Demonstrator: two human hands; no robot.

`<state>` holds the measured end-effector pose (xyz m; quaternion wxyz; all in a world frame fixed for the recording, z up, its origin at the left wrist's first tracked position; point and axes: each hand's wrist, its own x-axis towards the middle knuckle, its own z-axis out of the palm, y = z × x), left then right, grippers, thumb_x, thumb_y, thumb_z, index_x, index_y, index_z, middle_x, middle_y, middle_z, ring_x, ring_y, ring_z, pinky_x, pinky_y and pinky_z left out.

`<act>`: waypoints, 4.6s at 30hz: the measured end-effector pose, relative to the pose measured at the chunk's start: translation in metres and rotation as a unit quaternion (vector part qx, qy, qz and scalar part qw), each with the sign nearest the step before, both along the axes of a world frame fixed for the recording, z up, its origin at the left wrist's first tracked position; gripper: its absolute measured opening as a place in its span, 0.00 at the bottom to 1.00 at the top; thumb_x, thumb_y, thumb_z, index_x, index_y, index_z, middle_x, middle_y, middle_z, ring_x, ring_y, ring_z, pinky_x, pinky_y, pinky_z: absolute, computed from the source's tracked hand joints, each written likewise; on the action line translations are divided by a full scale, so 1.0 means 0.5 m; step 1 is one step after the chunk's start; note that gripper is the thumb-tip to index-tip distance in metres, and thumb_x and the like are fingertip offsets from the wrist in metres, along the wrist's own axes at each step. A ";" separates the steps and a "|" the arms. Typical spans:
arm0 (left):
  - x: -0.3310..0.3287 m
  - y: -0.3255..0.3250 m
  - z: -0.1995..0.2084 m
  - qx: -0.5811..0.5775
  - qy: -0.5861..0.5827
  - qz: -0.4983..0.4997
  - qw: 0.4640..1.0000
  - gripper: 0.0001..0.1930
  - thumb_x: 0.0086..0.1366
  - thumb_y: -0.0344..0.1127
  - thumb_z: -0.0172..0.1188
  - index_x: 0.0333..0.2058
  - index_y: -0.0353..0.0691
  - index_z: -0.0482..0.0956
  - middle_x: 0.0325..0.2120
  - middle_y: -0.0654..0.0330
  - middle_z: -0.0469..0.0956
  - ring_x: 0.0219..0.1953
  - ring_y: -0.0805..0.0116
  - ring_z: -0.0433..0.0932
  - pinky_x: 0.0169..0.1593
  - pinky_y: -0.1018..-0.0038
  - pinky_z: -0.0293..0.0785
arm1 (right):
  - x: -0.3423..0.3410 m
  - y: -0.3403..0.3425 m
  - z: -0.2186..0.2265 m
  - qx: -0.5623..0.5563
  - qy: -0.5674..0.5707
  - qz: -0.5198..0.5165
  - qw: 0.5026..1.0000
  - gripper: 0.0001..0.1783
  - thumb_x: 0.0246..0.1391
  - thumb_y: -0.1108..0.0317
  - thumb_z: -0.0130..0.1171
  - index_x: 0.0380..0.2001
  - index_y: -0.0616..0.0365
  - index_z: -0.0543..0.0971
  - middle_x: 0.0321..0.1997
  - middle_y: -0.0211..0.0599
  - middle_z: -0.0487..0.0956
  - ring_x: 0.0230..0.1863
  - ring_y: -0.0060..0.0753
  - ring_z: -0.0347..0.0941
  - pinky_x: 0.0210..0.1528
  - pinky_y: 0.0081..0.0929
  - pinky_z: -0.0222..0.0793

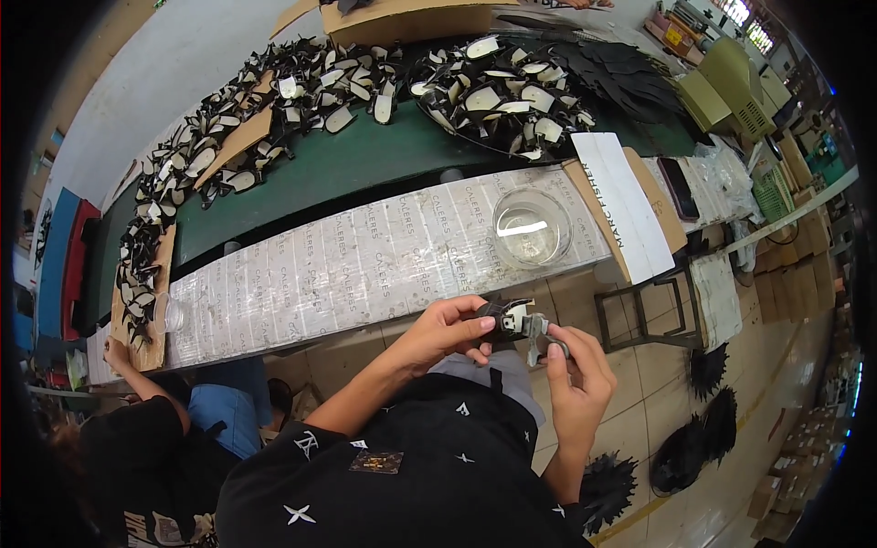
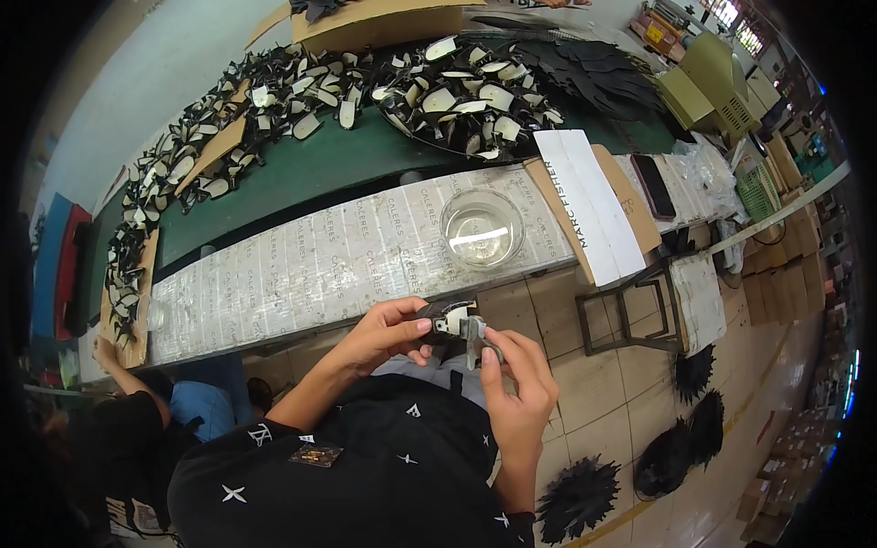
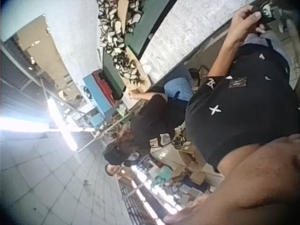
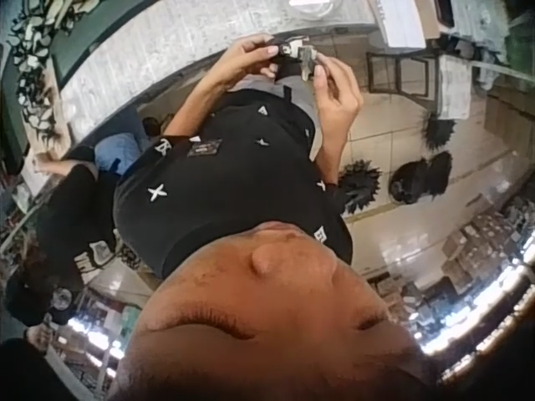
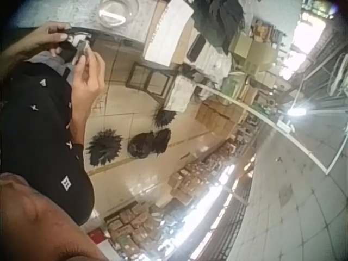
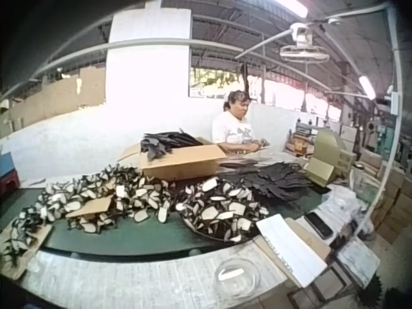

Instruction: Applying adhesive and assembling small black and white shoe components at a factory workbench.

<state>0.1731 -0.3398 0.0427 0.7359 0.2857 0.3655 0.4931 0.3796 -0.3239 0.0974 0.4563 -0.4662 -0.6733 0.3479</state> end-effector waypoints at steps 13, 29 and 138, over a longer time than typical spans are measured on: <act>0.004 -0.007 0.004 -0.016 0.000 0.010 1.000 0.11 0.66 0.38 0.59 0.40 0.36 0.73 0.32 0.62 0.76 0.31 0.76 0.78 0.35 0.77 0.82 | -0.010 -0.003 -0.005 0.025 -0.060 0.032 0.997 0.11 0.52 0.78 0.60 0.41 0.63 0.81 0.40 0.42 0.78 0.35 0.33 0.77 0.34 0.25 0.75; 0.006 0.004 -0.014 -0.034 -0.049 0.014 0.998 0.10 0.67 0.37 0.58 0.41 0.36 0.73 0.34 0.62 0.75 0.31 0.75 0.77 0.34 0.79 0.81 | -0.016 -0.004 -0.011 0.082 -0.096 0.045 0.991 0.12 0.51 0.79 0.60 0.41 0.63 0.80 0.41 0.41 0.77 0.36 0.35 0.76 0.35 0.27 0.75; -0.621 0.436 -0.092 0.030 0.844 0.259 0.469 0.20 0.56 0.36 0.61 0.46 0.36 0.69 0.45 0.45 0.72 0.53 0.43 0.70 0.50 0.51 0.71 | 0.164 0.003 -0.082 0.014 -0.043 -0.088 0.995 0.14 0.62 0.65 0.54 0.45 0.63 0.80 0.36 0.36 0.79 0.34 0.27 0.73 0.37 0.25 0.71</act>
